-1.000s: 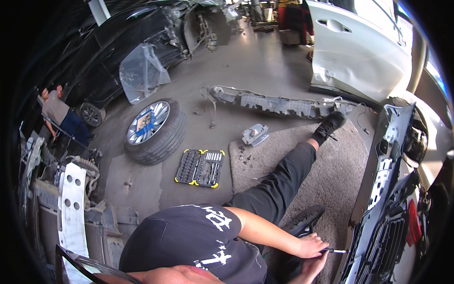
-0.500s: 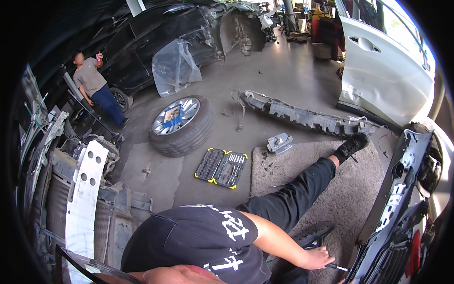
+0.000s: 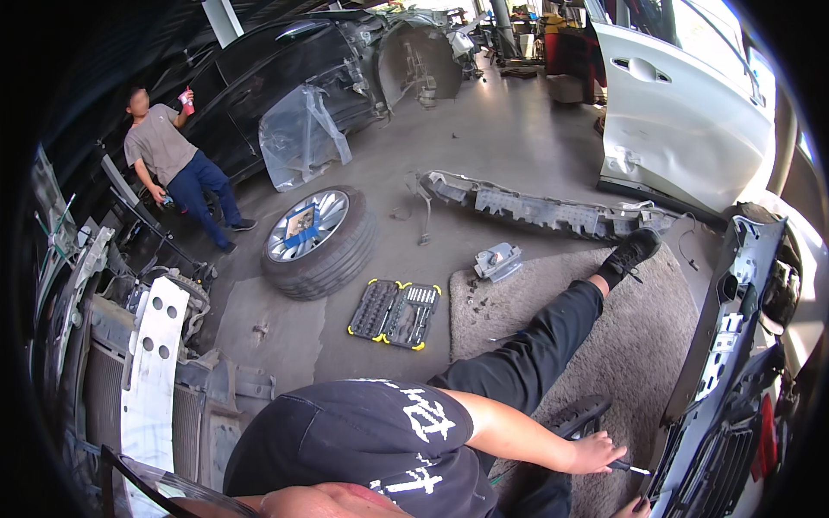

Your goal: The person removes metal clips from a car bumper using a small pry tool and secures screws along the bumper with a screwdriver.

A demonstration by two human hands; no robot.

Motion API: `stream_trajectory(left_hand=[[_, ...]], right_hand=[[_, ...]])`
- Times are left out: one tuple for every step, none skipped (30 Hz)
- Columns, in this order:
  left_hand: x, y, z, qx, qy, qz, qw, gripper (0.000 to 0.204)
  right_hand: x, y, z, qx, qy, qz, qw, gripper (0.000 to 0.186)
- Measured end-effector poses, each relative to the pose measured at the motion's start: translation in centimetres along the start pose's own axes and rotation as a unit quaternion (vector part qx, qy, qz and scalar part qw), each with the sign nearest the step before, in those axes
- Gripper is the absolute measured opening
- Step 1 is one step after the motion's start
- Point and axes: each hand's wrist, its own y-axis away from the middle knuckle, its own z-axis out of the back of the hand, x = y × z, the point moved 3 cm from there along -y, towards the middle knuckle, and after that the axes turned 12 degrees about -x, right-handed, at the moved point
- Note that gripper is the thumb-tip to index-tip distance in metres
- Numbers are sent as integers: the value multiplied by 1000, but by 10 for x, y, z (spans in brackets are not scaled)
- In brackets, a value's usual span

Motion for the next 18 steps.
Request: stream_trajectory(left_hand=[[6,2,3,5,-3,6,1000,62],[3,-3,8,33,57,48,997,54],[1,-5,9,60,118,91,987,47],[-1,-6,5,62,122,86,987,47],[0,-5,-1,60,212,135,966,42],[0,-4,-10,56,301,181,935,37],[11,-2,-24,51,296,183,936,37],[30,2,-41,35,365,232,901,34],[41,5,-52,22,436,274,857,31],[19,-1,-42,130,546,384,733,29],[14,-3,-35,140,547,382,731,29],[12,-3,-32,156,550,388,723,28],[11,-3,-31,170,551,394,715,28],[15,-3,-33,163,538,397,725,29],[18,-3,-38,161,539,391,728,29],[18,-10,-38,58,440,278,852,30],[17,-13,-32,-49,318,157,934,32],[-2,-17,-6,58,309,186,931,40]], right_hand=[[21,-12,16,24,-69,-68,995,25],[29,-23,33,41,-100,-111,988,27],[36,-34,47,54,-121,-149,980,30],[43,-43,59,62,-133,-174,974,33],[52,-50,69,66,-134,-190,970,35],[53,-53,71,52,-124,-186,973,34],[61,-59,69,38,-124,-176,976,33],[74,-67,64,12,-126,-156,980,33],[78,-67,57,11,-135,-153,979,33],[53,-46,58,17,-88,-144,985,29],[36,-29,48,21,-58,-126,990,26],[21,-12,33,23,-33,-105,994,24],[9,2,14,25,-11,-83,996,21],[2,10,-5,26,9,-58,998,19],[-5,11,-28,19,10,-57,998,19],[-19,9,-46,-26,-5,-100,995,21],[-24,7,-54,-67,-24,-143,987,23],[-41,32,-40,-54,2,-158,986,23]])
